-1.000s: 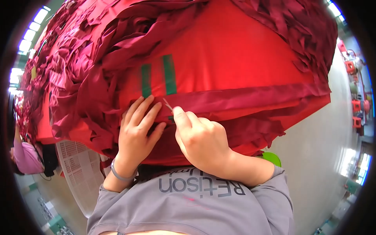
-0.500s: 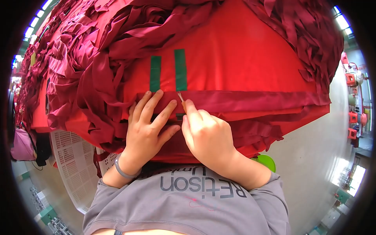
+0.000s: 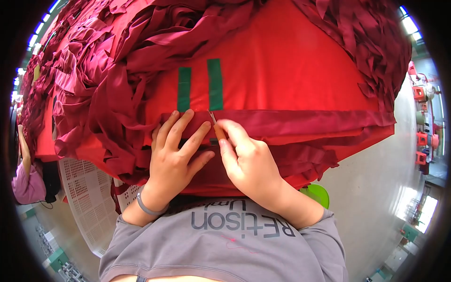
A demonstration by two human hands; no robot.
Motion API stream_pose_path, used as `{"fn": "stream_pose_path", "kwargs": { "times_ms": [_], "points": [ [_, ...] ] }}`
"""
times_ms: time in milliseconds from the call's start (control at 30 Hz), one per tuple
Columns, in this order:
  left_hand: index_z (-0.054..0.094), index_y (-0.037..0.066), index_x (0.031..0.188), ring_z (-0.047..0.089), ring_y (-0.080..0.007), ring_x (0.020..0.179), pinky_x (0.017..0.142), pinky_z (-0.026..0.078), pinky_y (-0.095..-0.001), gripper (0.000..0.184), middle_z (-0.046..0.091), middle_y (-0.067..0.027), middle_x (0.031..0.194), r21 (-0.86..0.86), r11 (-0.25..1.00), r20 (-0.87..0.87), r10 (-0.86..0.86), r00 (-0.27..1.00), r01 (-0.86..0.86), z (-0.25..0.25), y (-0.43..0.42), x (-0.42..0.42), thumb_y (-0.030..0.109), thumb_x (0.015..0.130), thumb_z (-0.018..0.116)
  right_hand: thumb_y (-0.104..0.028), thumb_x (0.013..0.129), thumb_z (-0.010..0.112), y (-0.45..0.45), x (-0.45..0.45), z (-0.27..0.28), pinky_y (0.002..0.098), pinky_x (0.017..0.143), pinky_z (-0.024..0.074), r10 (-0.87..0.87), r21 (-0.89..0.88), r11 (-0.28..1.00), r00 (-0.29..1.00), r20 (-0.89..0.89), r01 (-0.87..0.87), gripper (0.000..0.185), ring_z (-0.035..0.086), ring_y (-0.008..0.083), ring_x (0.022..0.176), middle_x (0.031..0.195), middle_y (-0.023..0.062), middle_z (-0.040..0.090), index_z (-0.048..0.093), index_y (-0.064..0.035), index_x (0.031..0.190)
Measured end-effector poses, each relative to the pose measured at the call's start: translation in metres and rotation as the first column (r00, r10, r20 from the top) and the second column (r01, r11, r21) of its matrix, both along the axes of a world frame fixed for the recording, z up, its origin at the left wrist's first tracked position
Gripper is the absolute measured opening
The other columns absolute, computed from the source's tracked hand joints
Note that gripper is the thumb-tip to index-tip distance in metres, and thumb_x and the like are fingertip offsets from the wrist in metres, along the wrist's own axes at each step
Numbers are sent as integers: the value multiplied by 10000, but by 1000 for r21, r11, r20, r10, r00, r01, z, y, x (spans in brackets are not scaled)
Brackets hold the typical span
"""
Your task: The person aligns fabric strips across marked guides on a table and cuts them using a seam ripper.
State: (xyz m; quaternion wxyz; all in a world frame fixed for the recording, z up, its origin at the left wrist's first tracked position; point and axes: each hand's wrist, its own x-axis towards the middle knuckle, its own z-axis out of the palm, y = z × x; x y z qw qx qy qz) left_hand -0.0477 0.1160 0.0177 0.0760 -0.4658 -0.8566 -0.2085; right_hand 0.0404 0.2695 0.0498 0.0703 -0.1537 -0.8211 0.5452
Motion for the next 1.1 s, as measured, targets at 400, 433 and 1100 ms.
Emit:
{"fn": "stream_pose_path", "kwargs": {
  "times_ms": [400, 433, 1100],
  "points": [
    [570, 214, 1236, 451, -311, 1197, 888, 409, -488, 492, 454, -85, 1346, -1, 1000, -17, 2, 1000, -2, -1, 0, 0, 363, 780, 675, -44, 783, 664, -5, 3, 4, 316, 596, 523, 64, 558, 827, 997, 36, -73, 344, 664, 274, 685, 830, 151, 667, 599, 31, 1113],
    [570, 215, 1236, 452, -310, 1197, 889, 408, -487, 493, 454, -84, 1346, -4, 1000, -16, -1, 1000, 1, 0, -1, 0, 361, 778, 676, -36, 773, 660, -5, 4, 5, 318, 566, 514, 75, 574, 816, 997, 13, -68, 331, 651, 266, 646, 791, 134, 658, 612, 23, 1096],
    [558, 229, 1262, 443, -294, 1217, 912, 397, -476, 504, 447, -73, 1362, -43, 999, -31, 8, 999, -10, -1, -2, 1, 348, 785, 667, -81, 789, 641, -9, -4, -17, 313, 449, 463, 53, 594, 802, 983, -173, 62, 316, 564, 205, 484, 615, 55, 544, 633, -11, 1097]
  ]
}}
